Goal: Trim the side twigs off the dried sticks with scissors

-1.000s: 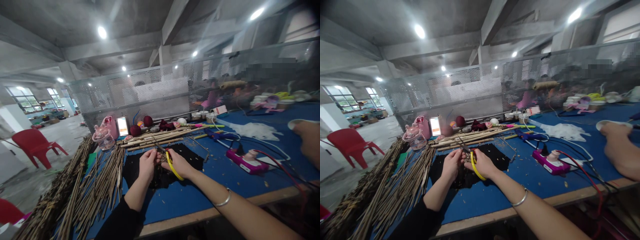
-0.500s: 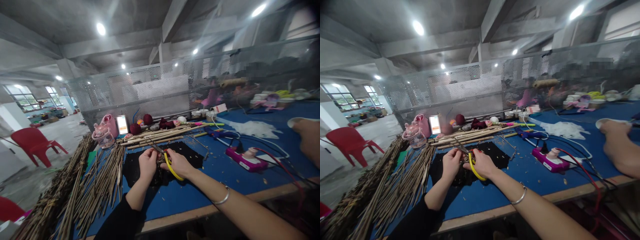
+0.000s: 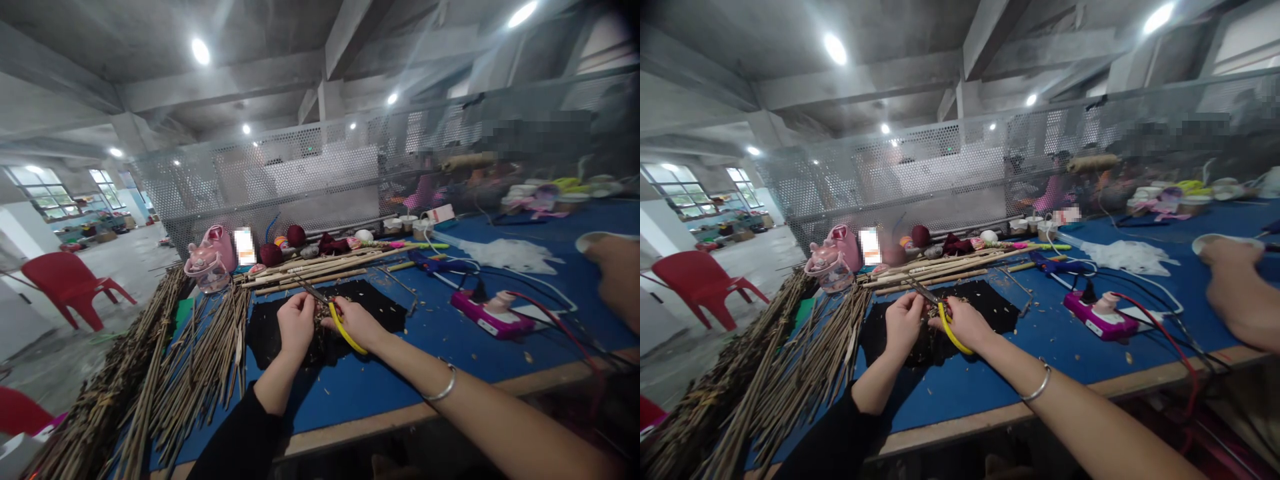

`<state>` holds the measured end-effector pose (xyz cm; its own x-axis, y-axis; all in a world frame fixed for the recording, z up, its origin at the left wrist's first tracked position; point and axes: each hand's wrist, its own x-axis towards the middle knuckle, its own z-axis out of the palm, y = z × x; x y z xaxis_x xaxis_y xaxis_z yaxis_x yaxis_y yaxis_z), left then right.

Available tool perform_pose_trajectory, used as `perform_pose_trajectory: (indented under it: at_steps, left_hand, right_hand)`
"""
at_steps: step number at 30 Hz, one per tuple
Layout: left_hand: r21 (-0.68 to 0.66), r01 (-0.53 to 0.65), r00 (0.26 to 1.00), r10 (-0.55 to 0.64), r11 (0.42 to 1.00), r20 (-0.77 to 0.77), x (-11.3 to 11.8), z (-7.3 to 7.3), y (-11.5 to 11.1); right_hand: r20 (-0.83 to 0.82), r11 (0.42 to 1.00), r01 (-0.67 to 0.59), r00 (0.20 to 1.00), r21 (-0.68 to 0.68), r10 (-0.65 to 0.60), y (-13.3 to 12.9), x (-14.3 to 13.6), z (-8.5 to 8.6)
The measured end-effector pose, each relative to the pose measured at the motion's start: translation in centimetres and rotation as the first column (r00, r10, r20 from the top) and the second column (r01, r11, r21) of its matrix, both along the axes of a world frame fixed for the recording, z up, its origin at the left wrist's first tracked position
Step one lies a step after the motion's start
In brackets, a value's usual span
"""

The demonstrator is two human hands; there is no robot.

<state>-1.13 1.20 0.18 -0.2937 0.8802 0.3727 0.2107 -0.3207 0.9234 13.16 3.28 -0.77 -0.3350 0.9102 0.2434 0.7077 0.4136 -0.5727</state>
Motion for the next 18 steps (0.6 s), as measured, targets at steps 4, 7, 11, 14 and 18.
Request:
perform_pose_trajectory:
  at_steps: [4, 7, 11, 14, 18]
  left_hand:
    - [-0.021, -0.012, 0.998, 0.011, 1.000, -0.060, -0.3, -0.2, 0.2]
    - [-0.080, 0.004, 0.977, -0.021, 0.997, -0.211, -0.5, -0.3, 0.3]
    - [-0.109, -0.026, 0.948, -0.011, 0.994, -0.318, -0.7, -0.4, 0.4]
    - [-0.065, -0.038, 0.961, 0.019, 0.997, -0.275, -0.8, -0.6, 0.5]
    - [-0.077, 0.007, 0.960, -0.028, 0.997, -0.279, -0.8, -0.8, 0.7]
  right_hand:
    - [0.067, 0.994, 0.074, 0.995, 0.076, -0.079, 0.1, 0.1, -0.1]
    - [0.094, 0.974, 0.160, 0.980, 0.161, -0.177, 0.6, 0.6, 0.0]
    - [0.126, 0.923, 0.345, 0.921, 0.171, -0.368, 2.9, 3.2, 1.1]
    - [0.224, 0.853, 0.508, 0.824, 0.118, -0.521, 5.1, 6.6, 1.9]
    - [0.275, 0.789, 0.607, 0.745, 0.096, -0.607, 6.9, 11.2, 1.7]
